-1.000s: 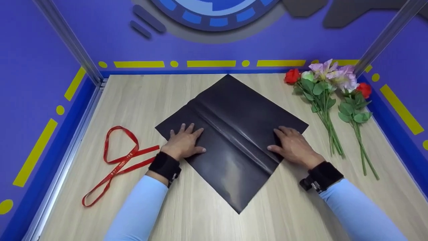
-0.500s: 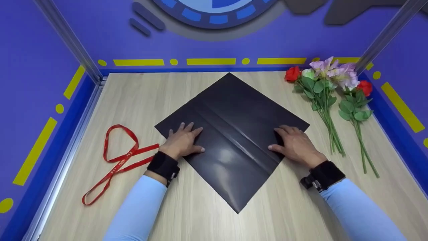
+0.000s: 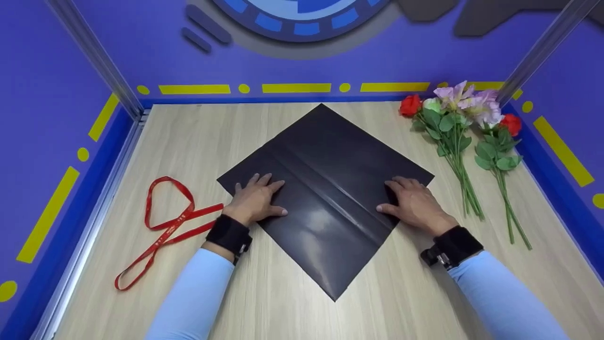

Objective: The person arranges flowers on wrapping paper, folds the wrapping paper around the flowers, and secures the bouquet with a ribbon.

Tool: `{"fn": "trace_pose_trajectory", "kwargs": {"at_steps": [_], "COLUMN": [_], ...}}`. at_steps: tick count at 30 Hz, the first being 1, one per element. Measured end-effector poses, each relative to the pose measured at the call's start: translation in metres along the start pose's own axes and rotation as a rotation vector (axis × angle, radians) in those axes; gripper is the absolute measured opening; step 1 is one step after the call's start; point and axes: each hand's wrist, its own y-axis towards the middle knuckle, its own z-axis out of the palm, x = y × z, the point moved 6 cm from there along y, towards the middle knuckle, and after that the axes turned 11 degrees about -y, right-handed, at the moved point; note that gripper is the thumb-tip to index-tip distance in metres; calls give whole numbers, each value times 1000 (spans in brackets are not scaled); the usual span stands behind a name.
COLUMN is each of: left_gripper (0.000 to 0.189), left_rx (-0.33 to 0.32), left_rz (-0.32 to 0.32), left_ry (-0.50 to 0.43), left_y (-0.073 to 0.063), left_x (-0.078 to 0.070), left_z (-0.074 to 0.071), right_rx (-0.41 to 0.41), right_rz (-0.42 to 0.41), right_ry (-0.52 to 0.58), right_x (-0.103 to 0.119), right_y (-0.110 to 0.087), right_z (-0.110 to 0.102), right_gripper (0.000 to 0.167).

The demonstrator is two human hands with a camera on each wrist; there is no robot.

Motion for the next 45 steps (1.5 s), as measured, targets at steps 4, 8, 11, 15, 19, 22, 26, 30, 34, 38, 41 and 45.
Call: {"fn": "trace_pose_trajectory", "kwargs": {"at_steps": [4,8,11,15,19,22,26,30,34,38,41,45], "left_gripper": [85,85,84,83,84,85,85,85,85,86,85,85], "left_rx": [-1,1,1,-4,-1,4,11,8,4,4,3,-1], "left_rz": [0,-4,-4,-1,-5,-6,-12,-12,-6,-5,-4,-5], "left_ry": [-3,-8,-11,-9,-14,-17,-17,-24,-29,-32,-32,-20], "left_y": [0,0,-1,0,0,0,1,2,3,3,3,4], "left_x": [1,0,0,0,0,0,0,1,0,0,0,0], "left_z": [0,0,0,1,0,0,0,0,0,0,1,0], "right_rx": [13,25,22,30,31,26,27,26,17,9,2,-43], "right_rz": [8,20,17,22,20,16,15,18,17,12,8,19], "right_ry": [25,33,31,40,48,45,42,40,43,42,40,66], "right_x": [0,-1,-1,-1,-1,-2,-2,-3,-3,-3,-3,-6], "right_y": [1,1,1,0,0,0,2,3,3,3,3,3], "right_z": [2,2,2,2,1,2,3,3,2,2,3,0], "right_gripper": [77,78,78,78,77,78,78,78,78,78,79,77]}}
